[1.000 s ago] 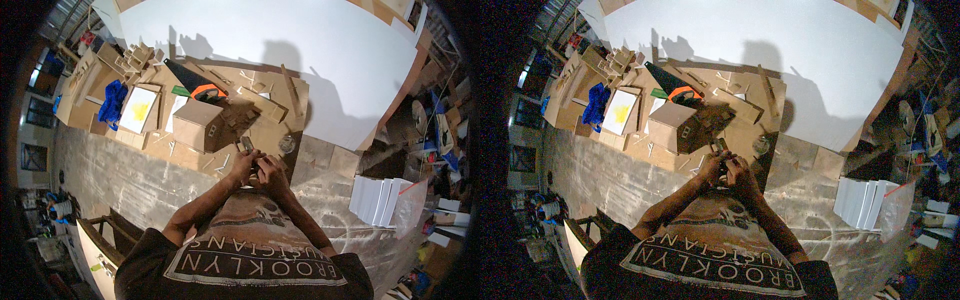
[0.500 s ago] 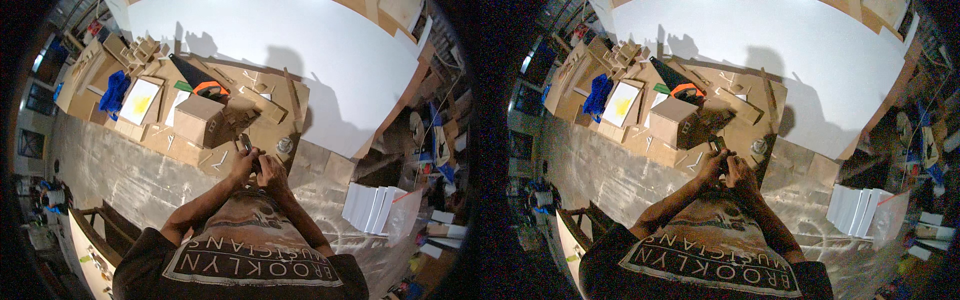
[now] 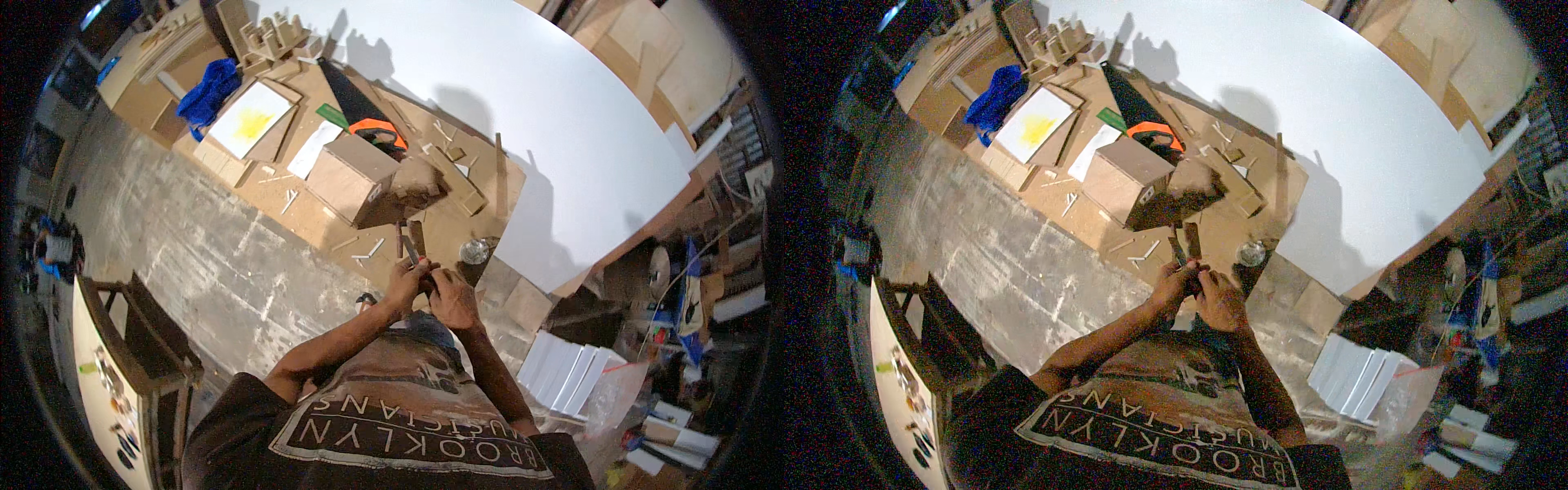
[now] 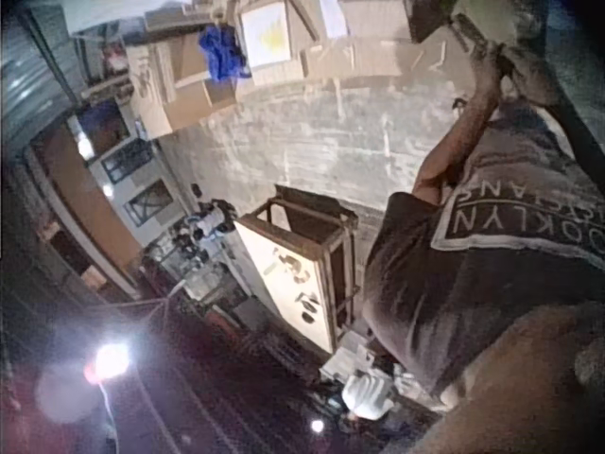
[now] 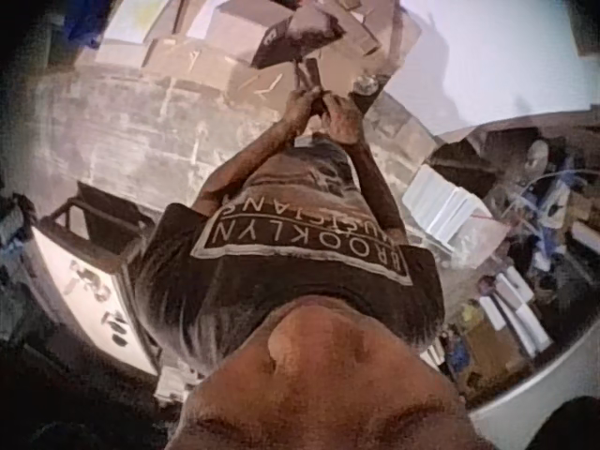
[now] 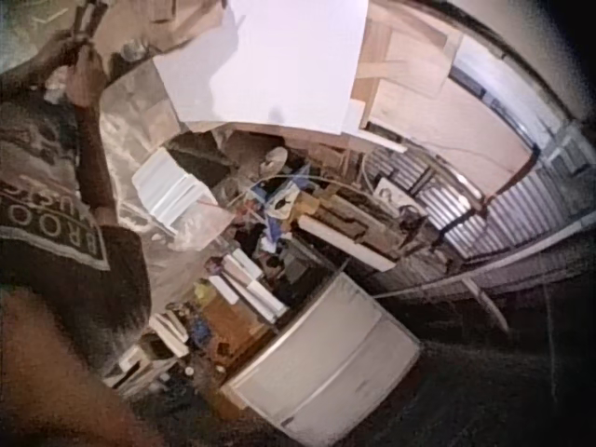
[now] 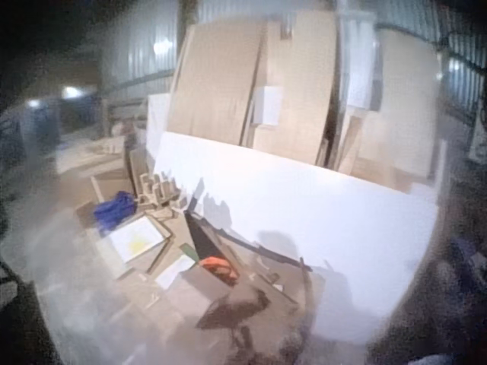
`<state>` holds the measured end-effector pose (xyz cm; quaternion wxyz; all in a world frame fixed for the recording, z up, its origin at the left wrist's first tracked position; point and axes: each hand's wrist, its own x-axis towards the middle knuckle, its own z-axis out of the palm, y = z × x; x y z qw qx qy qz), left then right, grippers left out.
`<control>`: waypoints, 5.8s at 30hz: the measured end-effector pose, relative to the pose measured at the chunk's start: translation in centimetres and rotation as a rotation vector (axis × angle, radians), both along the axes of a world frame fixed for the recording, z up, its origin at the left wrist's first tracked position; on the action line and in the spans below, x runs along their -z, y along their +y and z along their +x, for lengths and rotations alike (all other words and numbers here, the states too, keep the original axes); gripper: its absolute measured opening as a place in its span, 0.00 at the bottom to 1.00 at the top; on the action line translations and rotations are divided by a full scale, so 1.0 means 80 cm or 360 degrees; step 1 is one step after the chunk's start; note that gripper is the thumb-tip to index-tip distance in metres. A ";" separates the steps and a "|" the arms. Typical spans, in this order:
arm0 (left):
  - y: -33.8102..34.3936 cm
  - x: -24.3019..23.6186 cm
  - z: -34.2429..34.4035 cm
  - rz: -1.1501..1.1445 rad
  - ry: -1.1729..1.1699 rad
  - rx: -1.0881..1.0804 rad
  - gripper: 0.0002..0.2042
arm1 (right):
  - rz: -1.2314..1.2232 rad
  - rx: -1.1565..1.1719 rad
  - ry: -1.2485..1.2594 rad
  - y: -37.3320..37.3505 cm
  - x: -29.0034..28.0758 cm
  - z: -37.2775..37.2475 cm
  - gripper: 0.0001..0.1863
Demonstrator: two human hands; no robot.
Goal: The person builds a small wooden house model by applying adhesive to small wooden strips and attaching them to the frame of the model.
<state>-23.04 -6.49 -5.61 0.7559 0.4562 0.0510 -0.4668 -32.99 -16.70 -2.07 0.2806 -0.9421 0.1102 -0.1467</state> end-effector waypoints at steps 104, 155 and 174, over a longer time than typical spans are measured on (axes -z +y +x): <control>0.068 -0.027 0.265 0.1594 -0.2314 0.0342 0.70 | 0.0595 -0.0224 -0.0211 0.051 0.126 0.118 0.21; 0.025 0.149 0.122 0.1593 -0.1548 -0.1155 0.09 | 0.2252 0.0248 0.0212 -0.122 0.160 0.301 0.09; 0.028 0.143 0.119 0.1561 -0.1420 -0.1141 0.08 | 0.1071 -0.0448 0.0312 -0.049 0.055 0.195 0.12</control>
